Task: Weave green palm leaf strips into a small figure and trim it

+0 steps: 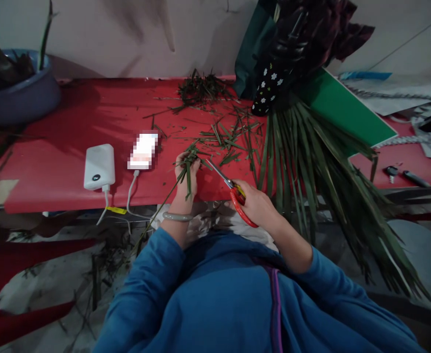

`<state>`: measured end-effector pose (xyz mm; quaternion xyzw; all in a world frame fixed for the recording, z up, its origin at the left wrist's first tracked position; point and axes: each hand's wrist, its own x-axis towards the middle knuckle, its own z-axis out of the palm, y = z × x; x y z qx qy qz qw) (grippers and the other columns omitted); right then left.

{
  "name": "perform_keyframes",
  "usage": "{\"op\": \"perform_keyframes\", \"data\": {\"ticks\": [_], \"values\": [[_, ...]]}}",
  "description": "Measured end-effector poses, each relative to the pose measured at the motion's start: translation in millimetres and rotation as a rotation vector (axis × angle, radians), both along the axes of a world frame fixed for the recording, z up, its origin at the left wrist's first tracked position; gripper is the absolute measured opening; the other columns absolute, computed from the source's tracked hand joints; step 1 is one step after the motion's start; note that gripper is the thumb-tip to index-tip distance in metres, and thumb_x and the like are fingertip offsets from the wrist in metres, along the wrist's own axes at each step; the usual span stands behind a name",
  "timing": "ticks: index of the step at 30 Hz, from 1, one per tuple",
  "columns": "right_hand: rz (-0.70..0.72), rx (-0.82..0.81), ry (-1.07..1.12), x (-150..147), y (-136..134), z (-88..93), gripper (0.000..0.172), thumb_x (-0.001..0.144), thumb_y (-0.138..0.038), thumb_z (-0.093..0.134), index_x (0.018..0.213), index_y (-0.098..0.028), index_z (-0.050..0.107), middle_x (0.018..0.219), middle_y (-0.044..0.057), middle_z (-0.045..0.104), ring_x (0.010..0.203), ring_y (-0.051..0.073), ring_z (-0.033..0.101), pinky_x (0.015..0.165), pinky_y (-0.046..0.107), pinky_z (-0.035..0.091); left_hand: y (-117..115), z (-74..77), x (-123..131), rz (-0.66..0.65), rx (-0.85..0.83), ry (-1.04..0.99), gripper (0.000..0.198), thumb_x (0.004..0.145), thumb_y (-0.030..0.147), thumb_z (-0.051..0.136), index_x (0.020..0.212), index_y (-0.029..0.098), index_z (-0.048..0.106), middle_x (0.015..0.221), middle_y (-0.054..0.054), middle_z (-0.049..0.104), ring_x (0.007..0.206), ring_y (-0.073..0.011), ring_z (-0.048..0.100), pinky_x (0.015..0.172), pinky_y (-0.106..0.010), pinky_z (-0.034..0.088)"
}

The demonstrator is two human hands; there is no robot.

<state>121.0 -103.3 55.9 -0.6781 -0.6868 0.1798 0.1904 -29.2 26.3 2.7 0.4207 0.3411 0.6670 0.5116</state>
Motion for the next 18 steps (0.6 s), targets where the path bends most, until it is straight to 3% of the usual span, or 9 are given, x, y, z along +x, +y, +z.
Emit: {"op": "perform_keyframes", "data": {"ticks": [7,18], "values": [[0.008,-0.012,-0.166,1.1,-1.1,-4.4,0.061,0.071,-0.058,0.050,0.121,-0.025,0.041,0.106,0.008,0.061,0.092,0.025,0.059,0.075,0.035,0.046,-0.1,-1.2,-3.4,0.053,0.022,0.099,0.033,0.068,0.026,0.062,0.097,0.026,0.047,0.096,-0.001,0.054,0.084,-0.0102,0.055,0.077,-0.026,0.045],[0.016,-0.022,-0.160,1.4,-1.3,-4.1,0.062,0.070,-0.059,0.050,0.121,-0.025,0.041,0.107,0.008,0.061,0.093,0.025,0.060,0.076,0.034,0.045,1.2,-5.1,-4.3,0.052,0.028,0.058,0.032,0.067,0.026,0.063,0.096,0.025,0.048,0.096,-0.002,0.055,0.085,-0.0102,0.056,0.079,-0.026,0.046]]}}
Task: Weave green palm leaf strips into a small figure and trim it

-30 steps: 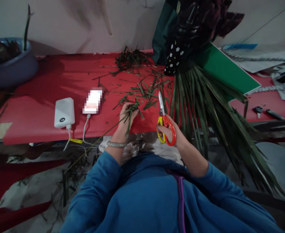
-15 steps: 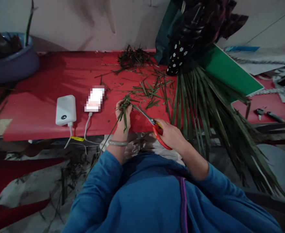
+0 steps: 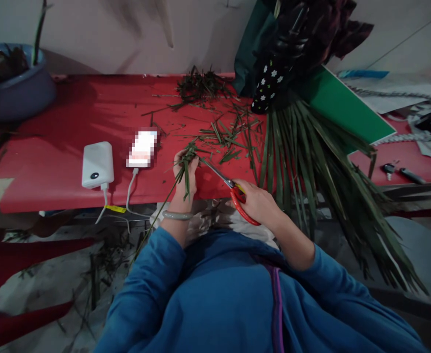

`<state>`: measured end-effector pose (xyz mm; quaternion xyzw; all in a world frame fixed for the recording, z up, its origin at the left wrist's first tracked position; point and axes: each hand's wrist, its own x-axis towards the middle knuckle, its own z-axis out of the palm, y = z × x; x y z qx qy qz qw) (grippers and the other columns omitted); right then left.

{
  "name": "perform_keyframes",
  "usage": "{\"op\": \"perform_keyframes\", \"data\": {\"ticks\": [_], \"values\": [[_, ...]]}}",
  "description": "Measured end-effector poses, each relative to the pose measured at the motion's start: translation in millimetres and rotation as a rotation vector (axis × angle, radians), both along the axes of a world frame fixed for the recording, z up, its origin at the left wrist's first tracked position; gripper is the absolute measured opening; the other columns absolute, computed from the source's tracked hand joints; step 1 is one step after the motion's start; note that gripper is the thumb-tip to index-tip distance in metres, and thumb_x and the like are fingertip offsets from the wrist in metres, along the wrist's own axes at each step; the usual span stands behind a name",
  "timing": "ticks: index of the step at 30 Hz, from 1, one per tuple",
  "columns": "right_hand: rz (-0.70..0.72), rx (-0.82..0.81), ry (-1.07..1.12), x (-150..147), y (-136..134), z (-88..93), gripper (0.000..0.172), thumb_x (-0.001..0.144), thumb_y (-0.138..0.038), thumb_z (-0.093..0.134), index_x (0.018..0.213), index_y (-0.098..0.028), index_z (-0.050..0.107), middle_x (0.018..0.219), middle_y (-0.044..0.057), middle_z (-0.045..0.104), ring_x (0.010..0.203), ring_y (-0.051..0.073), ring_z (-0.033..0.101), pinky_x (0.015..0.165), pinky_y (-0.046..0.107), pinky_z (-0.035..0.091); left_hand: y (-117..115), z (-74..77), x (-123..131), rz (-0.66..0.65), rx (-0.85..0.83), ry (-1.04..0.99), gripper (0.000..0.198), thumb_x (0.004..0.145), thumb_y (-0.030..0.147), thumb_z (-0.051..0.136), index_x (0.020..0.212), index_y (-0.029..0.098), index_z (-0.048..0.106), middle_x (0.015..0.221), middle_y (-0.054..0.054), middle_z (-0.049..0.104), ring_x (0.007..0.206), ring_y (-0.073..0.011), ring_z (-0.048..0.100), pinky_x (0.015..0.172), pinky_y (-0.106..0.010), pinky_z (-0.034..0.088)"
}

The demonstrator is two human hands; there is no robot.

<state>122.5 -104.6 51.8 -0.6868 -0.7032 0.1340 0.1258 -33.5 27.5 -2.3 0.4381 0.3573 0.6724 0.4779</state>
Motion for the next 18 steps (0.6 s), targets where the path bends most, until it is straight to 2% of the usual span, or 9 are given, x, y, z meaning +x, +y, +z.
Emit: {"op": "perform_keyframes", "data": {"ticks": [11,18], "values": [[0.050,-0.006,0.056,0.8,4.0,-1.4,0.046,0.078,-0.043,0.049,0.120,-0.025,0.043,0.108,0.004,0.063,0.091,0.022,0.062,0.074,0.029,0.045,-2.8,4.2,-0.6,-0.012,-0.059,-0.011,0.033,0.065,0.028,0.066,0.093,0.023,0.049,0.092,-0.002,0.056,0.079,-0.0104,0.056,0.076,-0.026,0.047],[0.047,-0.018,0.003,0.7,3.1,4.2,0.052,0.076,-0.052,0.047,0.121,-0.025,0.042,0.109,0.004,0.062,0.093,0.022,0.061,0.075,0.029,0.045,-3.3,4.5,0.2,-0.053,-0.005,0.013,0.032,0.064,0.030,0.066,0.091,0.023,0.050,0.089,-0.001,0.056,0.077,-0.0105,0.055,0.074,-0.027,0.046]]}}
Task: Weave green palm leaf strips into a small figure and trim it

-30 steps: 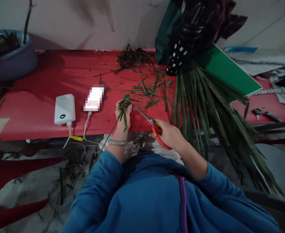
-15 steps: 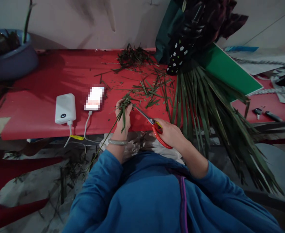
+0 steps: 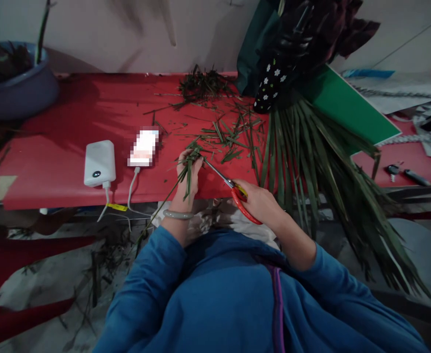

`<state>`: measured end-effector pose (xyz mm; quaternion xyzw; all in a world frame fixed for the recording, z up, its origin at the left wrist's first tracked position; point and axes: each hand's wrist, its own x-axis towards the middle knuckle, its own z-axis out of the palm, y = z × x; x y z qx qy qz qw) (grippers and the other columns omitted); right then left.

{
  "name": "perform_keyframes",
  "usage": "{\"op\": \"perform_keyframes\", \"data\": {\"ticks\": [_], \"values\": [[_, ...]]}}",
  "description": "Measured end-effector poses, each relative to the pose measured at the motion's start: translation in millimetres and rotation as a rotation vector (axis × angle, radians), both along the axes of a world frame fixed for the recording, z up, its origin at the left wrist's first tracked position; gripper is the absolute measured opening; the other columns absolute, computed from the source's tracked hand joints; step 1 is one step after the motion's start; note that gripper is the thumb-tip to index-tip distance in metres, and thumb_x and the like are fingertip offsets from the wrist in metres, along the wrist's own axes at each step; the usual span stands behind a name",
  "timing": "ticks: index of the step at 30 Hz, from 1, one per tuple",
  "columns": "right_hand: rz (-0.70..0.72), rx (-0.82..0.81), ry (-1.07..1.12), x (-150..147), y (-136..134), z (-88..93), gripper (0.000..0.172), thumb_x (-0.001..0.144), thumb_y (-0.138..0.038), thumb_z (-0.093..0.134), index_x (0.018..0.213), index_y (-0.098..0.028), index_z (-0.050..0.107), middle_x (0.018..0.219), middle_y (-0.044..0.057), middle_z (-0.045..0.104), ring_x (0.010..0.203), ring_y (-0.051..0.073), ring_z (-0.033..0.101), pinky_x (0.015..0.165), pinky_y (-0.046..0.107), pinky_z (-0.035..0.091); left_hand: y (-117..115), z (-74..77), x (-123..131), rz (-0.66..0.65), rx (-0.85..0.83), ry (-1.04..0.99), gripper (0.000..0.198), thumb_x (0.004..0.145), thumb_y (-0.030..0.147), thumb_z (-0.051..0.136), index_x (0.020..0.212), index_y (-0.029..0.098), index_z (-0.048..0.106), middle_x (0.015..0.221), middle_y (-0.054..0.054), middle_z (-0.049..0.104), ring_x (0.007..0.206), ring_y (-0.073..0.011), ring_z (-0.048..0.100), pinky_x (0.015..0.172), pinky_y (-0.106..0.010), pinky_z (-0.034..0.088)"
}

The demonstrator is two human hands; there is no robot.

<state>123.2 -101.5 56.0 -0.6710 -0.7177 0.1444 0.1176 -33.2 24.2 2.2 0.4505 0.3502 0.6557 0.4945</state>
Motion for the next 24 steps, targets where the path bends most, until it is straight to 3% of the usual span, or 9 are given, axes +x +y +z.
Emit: {"op": "perform_keyframes", "data": {"ticks": [9,24], "values": [[0.012,0.008,-0.016,1.4,2.6,-0.8,0.044,0.079,-0.041,0.047,0.120,-0.024,0.044,0.102,0.004,0.065,0.088,0.020,0.062,0.071,0.026,0.045,0.6,-3.3,-1.8,-0.058,0.014,0.053,0.032,0.068,0.031,0.062,0.096,0.024,0.049,0.092,-0.001,0.056,0.079,-0.0111,0.056,0.077,-0.028,0.046],[-0.009,0.017,-0.032,0.2,5.0,2.8,0.049,0.078,-0.047,0.046,0.121,-0.025,0.042,0.110,0.003,0.062,0.092,0.021,0.061,0.071,0.028,0.046,-4.2,-3.4,-2.6,-0.098,0.042,0.182,0.037,0.072,0.037,0.057,0.106,0.023,0.046,0.099,-0.005,0.058,0.091,-0.0153,0.056,0.086,-0.034,0.044]]}}
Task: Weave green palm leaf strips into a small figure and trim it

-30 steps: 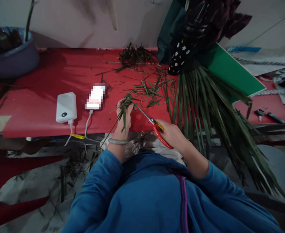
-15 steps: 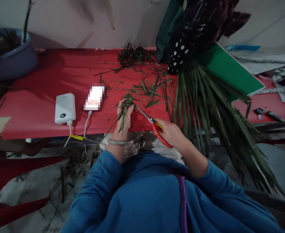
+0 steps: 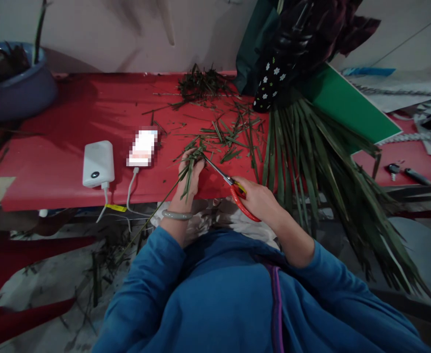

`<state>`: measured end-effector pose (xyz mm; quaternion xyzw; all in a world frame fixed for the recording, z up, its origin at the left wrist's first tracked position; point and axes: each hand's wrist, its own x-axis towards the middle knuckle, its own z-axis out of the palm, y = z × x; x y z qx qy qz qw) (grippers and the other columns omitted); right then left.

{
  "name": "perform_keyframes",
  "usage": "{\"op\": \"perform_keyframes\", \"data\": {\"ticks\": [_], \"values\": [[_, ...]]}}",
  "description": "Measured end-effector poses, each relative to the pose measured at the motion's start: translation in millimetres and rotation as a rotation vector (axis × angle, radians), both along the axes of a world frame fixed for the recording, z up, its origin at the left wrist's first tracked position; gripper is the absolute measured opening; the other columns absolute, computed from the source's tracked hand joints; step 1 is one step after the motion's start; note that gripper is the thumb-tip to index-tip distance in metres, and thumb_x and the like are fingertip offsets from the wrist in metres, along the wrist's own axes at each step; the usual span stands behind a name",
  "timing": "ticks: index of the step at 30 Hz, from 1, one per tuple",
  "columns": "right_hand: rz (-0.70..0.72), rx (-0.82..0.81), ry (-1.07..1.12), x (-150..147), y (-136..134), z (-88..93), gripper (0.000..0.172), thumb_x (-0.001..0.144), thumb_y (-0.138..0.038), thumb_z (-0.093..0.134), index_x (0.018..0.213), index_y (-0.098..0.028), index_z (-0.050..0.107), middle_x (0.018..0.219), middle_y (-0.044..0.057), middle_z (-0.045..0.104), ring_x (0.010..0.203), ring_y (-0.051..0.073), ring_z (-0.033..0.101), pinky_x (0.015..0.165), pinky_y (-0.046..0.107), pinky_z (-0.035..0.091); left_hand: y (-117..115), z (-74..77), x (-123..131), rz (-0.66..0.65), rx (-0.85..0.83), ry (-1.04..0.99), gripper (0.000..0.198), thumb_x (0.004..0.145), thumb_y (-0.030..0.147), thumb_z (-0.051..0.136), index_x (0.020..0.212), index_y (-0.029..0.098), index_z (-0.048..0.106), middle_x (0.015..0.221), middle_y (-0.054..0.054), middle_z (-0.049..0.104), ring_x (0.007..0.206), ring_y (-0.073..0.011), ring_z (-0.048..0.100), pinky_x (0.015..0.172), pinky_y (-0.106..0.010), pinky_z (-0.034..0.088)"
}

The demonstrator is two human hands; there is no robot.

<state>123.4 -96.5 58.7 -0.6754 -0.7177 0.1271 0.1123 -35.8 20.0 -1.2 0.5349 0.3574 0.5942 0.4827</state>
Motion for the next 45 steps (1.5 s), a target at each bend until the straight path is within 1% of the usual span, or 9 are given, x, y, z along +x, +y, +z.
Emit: {"op": "perform_keyframes", "data": {"ticks": [5,9,16,22,25,30,37,42,45], "values": [[0.014,-0.020,0.002,1,1,-0.4,0.044,0.080,-0.042,0.045,0.121,-0.026,0.043,0.108,0.003,0.063,0.090,0.021,0.062,0.069,0.027,0.045,5,-6.3,1,-0.021,-0.012,-0.084,0.039,0.070,0.035,0.060,0.105,0.025,0.046,0.094,-0.003,0.058,0.084,-0.0136,0.058,0.080,-0.032,0.047],[0.021,-0.025,-0.002,0,0,-1.7,0.043,0.081,-0.040,0.044,0.121,-0.025,0.042,0.107,0.003,0.064,0.088,0.021,0.063,0.069,0.027,0.044,7,-9.6,0,-0.035,0.015,-0.069,0.039,0.070,0.036,0.059,0.105,0.025,0.046,0.095,-0.003,0.057,0.085,-0.0137,0.058,0.082,-0.033,0.047],[0.000,0.007,-0.024,-3,2,-1.7,0.048,0.079,-0.049,0.043,0.121,-0.024,0.042,0.103,0.005,0.065,0.087,0.022,0.062,0.068,0.028,0.045,4,-6.6,0,-0.056,0.023,-0.060,0.039,0.070,0.035,0.059,0.106,0.026,0.046,0.097,-0.003,0.057,0.087,-0.0138,0.057,0.084,-0.034,0.046],[0.026,-0.001,0.022,-4,3,-1.7,0.046,0.082,-0.045,0.042,0.122,-0.024,0.042,0.100,0.005,0.065,0.087,0.021,0.063,0.070,0.027,0.044,-1,1.6,-1,-0.028,-0.006,0.023,0.039,0.071,0.036,0.058,0.107,0.025,0.046,0.099,-0.004,0.058,0.093,-0.0160,0.056,0.087,-0.034,0.044],[0.015,-0.004,0.020,-4,3,-1.8,0.048,0.081,-0.047,0.042,0.122,-0.023,0.042,0.100,0.006,0.066,0.087,0.021,0.062,0.071,0.027,0.045,-3,4.3,-1,-0.012,-0.002,0.047,0.037,0.073,0.037,0.056,0.107,0.025,0.047,0.099,-0.004,0.058,0.095,-0.0162,0.055,0.089,-0.035,0.042],[-0.008,-0.014,-0.006,-4,3,-1.7,0.051,0.080,-0.050,0.042,0.122,-0.023,0.041,0.102,0.007,0.065,0.087,0.022,0.062,0.071,0.029,0.045,-1,2.5,0,-0.017,-0.004,0.012,0.040,0.069,0.037,0.059,0.106,0.025,0.048,0.097,-0.003,0.058,0.088,-0.0149,0.056,0.087,-0.035,0.043],[0.002,-0.038,0.021,-1,1,-3.0,0.047,0.081,-0.048,0.042,0.122,-0.025,0.041,0.104,0.005,0.065,0.090,0.022,0.062,0.071,0.028,0.045,3,-3.5,1,-0.023,-0.010,-0.042,0.041,0.068,0.037,0.061,0.105,0.025,0.046,0.097,-0.004,0.058,0.085,-0.0145,0.057,0.083,-0.034,0.046],[0.003,-0.041,0.003,3,-5,-2.5,0.051,0.078,-0.051,0.044,0.122,-0.025,0.040,0.110,0.005,0.062,0.093,0.022,0.061,0.076,0.030,0.045,-1,5.7,-2,0.027,-0.005,0.019,0.037,0.072,0.037,0.056,0.105,0.024,0.046,0.095,-0.004,0.058,0.086,-0.0158,0.057,0.082,-0.035,0.046],[0.000,-0.046,-0.014,4,-8,-1.4,0.053,0.077,-0.053,0.044,0.123,-0.025,0.040,0.112,0.005,0.061,0.094,0.022,0.060,0.077,0.031,0.046,-5,16.0,-4,0.053,0.022,0.062,0.033,0.073,0.036,0.055,0.102,0.021,0.048,0.099,-0.007,0.058,0.095,-0.0190,0.055,0.087,-0.037,0.043]]}}
